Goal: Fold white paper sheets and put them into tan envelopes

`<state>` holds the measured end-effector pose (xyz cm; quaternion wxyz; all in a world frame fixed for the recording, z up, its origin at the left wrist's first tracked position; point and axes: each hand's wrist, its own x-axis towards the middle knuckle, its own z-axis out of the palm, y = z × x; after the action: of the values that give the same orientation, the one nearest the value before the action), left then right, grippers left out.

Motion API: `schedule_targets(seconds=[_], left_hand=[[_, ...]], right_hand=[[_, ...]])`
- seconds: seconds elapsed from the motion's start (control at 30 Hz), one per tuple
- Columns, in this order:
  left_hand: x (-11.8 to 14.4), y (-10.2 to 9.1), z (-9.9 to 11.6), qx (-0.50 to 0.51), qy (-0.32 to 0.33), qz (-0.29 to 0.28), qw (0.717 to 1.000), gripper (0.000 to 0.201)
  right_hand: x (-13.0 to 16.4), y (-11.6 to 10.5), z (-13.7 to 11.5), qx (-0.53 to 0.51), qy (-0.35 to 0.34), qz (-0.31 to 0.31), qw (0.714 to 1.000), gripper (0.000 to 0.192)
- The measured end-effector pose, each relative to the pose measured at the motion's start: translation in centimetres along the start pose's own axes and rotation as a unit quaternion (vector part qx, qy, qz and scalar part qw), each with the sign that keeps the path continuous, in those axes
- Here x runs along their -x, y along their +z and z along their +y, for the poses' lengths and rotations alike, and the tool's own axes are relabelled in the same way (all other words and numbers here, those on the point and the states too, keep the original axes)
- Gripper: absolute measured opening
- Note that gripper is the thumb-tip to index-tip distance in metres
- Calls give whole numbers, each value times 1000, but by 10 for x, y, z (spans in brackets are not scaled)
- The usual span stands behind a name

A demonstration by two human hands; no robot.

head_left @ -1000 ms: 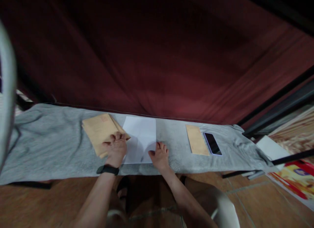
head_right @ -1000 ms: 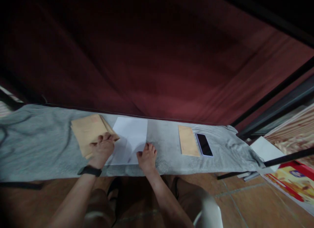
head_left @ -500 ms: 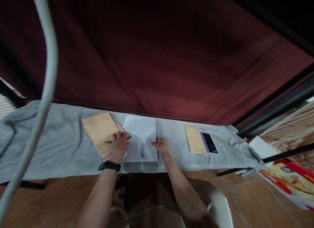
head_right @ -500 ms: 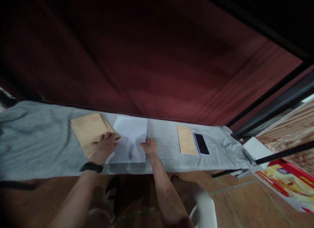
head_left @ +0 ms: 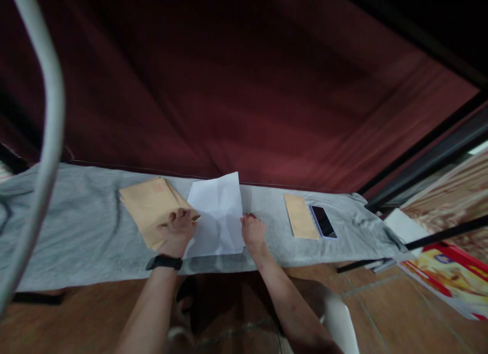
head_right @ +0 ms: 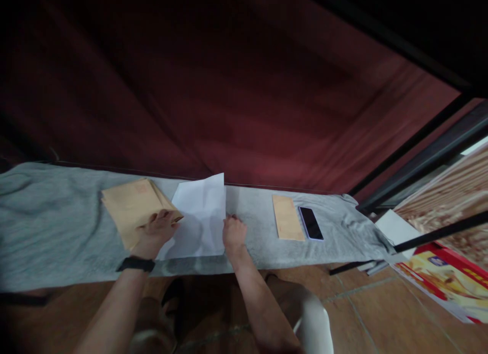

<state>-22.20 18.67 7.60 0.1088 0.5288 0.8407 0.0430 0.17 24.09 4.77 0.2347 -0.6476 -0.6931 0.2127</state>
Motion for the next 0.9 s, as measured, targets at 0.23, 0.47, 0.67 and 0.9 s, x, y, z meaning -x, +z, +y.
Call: schedule_targets(seconds=[0.23, 0.47, 0.67, 0.9], left_hand=[[-10, 6, 20, 15, 98, 129, 987, 47], [-12, 39, 80, 127, 195, 54, 971, 48], [10, 65, 127, 84, 290, 55, 952, 49], [29, 90, 178, 68, 354, 48, 932, 50]], right_hand=[[-21, -40, 54, -165, 52, 3, 985, 18], [-18, -81, 125, -187, 104, 18, 977, 22], [-18, -84, 152, -138, 92, 39, 985, 24], [-12, -93, 164, -70, 90, 47, 992, 18]])
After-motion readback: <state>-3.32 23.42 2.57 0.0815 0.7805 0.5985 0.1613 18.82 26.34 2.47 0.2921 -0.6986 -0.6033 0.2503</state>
